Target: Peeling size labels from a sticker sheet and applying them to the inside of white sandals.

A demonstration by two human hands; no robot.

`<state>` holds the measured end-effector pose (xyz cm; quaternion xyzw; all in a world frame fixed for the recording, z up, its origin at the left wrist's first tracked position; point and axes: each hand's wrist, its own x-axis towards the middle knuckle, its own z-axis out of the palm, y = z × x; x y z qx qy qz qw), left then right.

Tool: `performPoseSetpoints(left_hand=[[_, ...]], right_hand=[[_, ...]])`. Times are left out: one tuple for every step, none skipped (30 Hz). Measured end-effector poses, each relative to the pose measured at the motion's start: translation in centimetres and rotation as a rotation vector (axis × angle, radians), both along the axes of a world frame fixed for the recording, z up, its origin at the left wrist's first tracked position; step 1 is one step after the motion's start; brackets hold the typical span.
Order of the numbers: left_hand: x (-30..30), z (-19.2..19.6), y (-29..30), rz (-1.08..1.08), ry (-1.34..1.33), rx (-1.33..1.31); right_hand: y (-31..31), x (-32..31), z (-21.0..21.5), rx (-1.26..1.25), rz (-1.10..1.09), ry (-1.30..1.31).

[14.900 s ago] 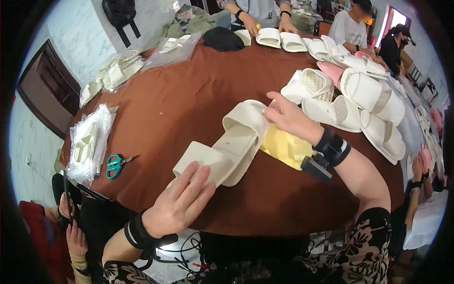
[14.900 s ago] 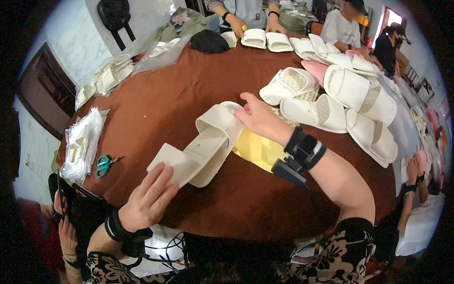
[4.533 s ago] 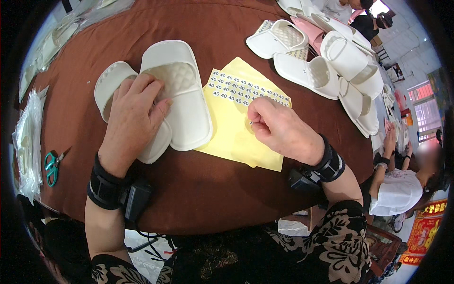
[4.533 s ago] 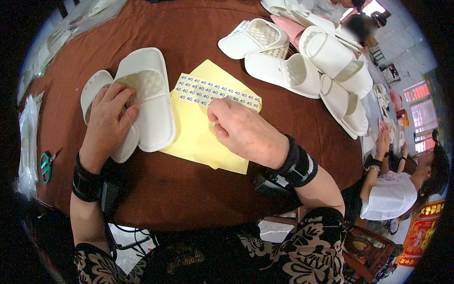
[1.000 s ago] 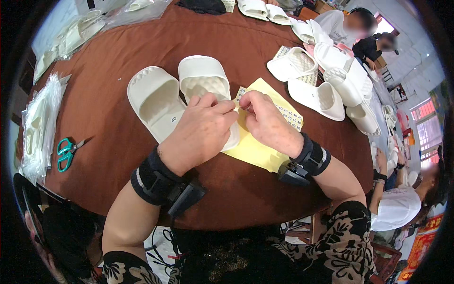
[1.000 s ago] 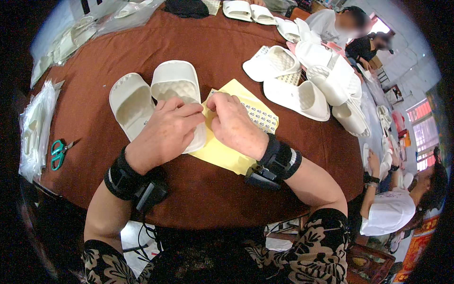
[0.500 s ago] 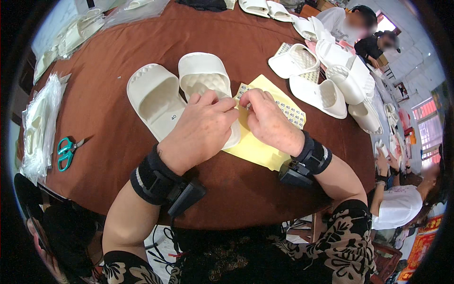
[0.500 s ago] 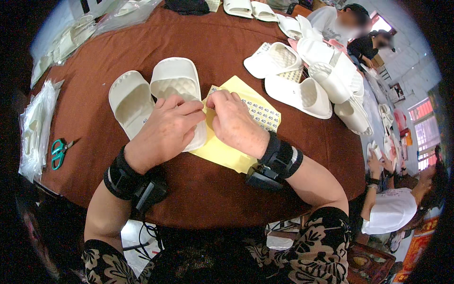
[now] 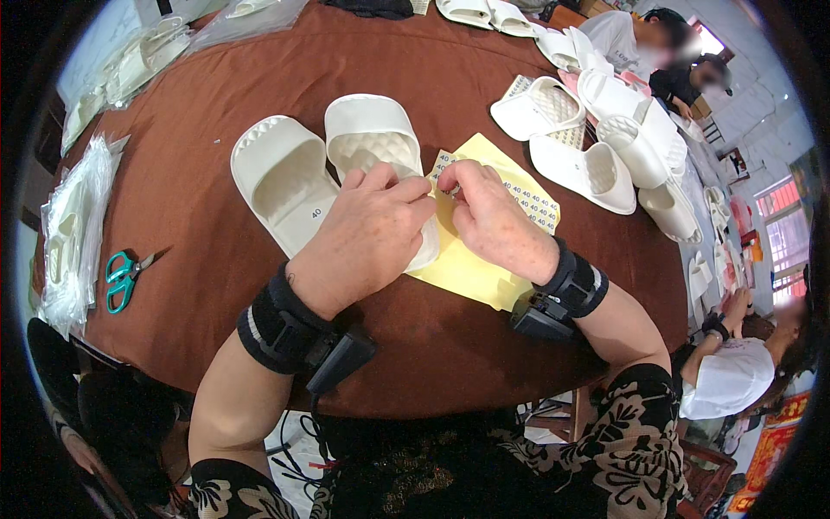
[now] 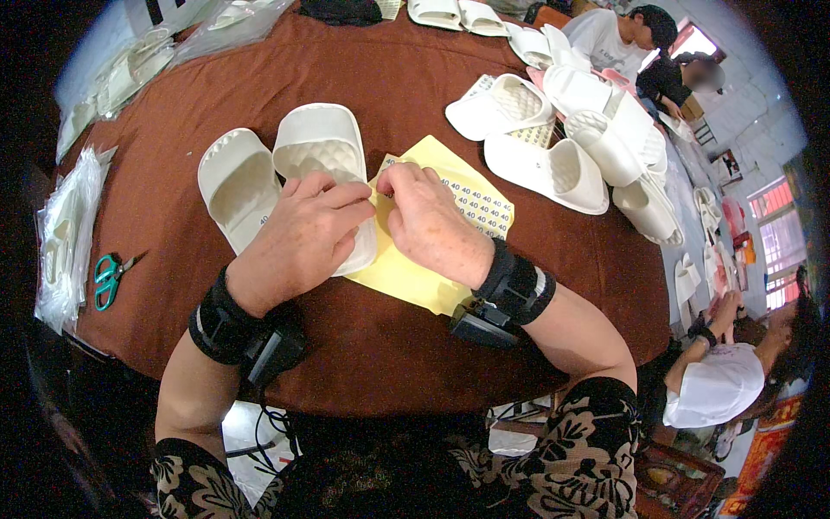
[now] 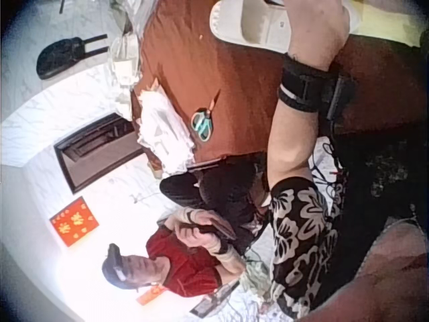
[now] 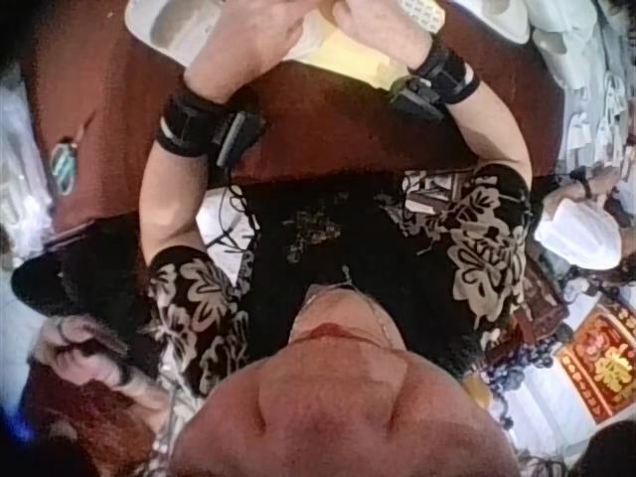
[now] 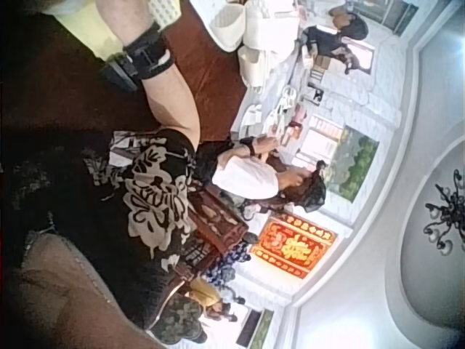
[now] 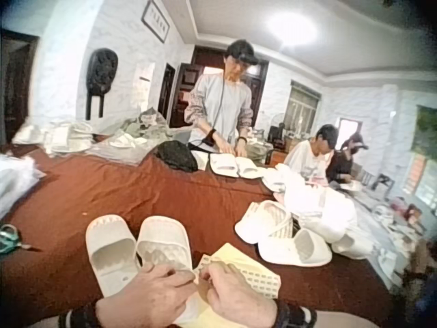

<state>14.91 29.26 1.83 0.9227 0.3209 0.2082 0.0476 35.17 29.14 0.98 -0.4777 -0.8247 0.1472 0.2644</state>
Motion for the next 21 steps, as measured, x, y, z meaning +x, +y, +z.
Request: performPoseSetpoints(left_hand=[[0.0, 0.0, 0.0, -0.006, -0.017, -0.001], [0.0, -0.1, 0.0, -0.013, -0.034, -0.002], [0.0, -0.1, 0.1, -0.012, -0.034, -0.004], [0.0, -0.1, 0.1, -0.011, -0.029, -0.007], [0.0, -0.1, 0.0, -0.011, -0.023, -0.010], [0.0, 0.0, 0.1, -0.010, -0.023, -0.011], [0.0, 0.0, 0.1, -0.010, -0.017, -0.014], [0.0, 0.0, 0.1, -0.009, -0.010, -0.016], [0.0, 0.1, 0.0, -0.009, -0.010, -0.016], [0.0, 0.3, 0.0, -0.008, -0.006, -0.019], [0.0, 0.3, 0.0, -0.006, -0.001, -0.022], [0.0, 0.3, 0.0, -0.004, 0.000, -0.023], [0.0, 0.2, 0.1, -0.005, -0.004, -0.023], [0.0, 0.2, 0.1, -0.006, -0.008, -0.022], [0.0, 0.1, 0.2, -0.007, -0.010, -0.023], [0.0, -0.1, 0.3, -0.022, -0.080, -0.015], [-0.1, -0.2, 0.4, -0.032, -0.149, -0.008], [-0.2, -0.1, 0.6, -0.027, -0.148, -0.007], [-0.3, 0.0, 0.9, -0.026, -0.250, -0.022], [-0.4, 0.0, 1.3, -0.029, -0.352, -0.038], [-0.6, 0.1, 1.8, -0.026, -0.354, -0.037]], right_hand=[[-0.1, 0.0, 0.1, -0.021, -0.007, 0.020], [-0.1, 0.0, 0.2, -0.043, -0.015, 0.040], [-0.1, 0.0, 0.1, -0.044, -0.014, 0.040], [0.0, 0.1, 0.1, -0.069, -0.021, 0.070], [0.0, 0.1, 0.1, -0.093, -0.029, 0.100], [0.0, 0.2, 0.1, -0.094, -0.029, 0.100], [0.1, 0.4, 0.0, -0.109, -0.030, 0.142], [0.1, 0.5, -0.1, -0.124, -0.031, 0.184], [0.2, 0.6, -0.1, -0.125, -0.031, 0.184], [0.3, 0.8, -0.1, -0.124, -0.036, 0.208], [0.4, 0.9, -0.1, -0.125, -0.038, 0.234], [0.4, 0.9, -0.1, -0.126, -0.037, 0.234], [0.5, 1.0, -0.1, -0.146, -0.035, 0.253], [0.5, 1.1, 0.0, -0.166, -0.033, 0.272], [0.5, 1.2, 0.2, -0.167, -0.034, 0.271], [0.4, 1.2, 0.7, -0.161, -0.013, 0.300], [0.3, 1.0, 1.3, -0.156, 0.015, 0.332], [0.1, 0.9, 1.9, -0.156, 0.020, 0.332], [-0.1, 0.8, 2.5, -0.197, 0.026, 0.334], [-0.2, 0.7, 3.0, -0.238, 0.028, 0.336], [-0.3, 0.4, 3.5, -0.239, 0.031, 0.334]])
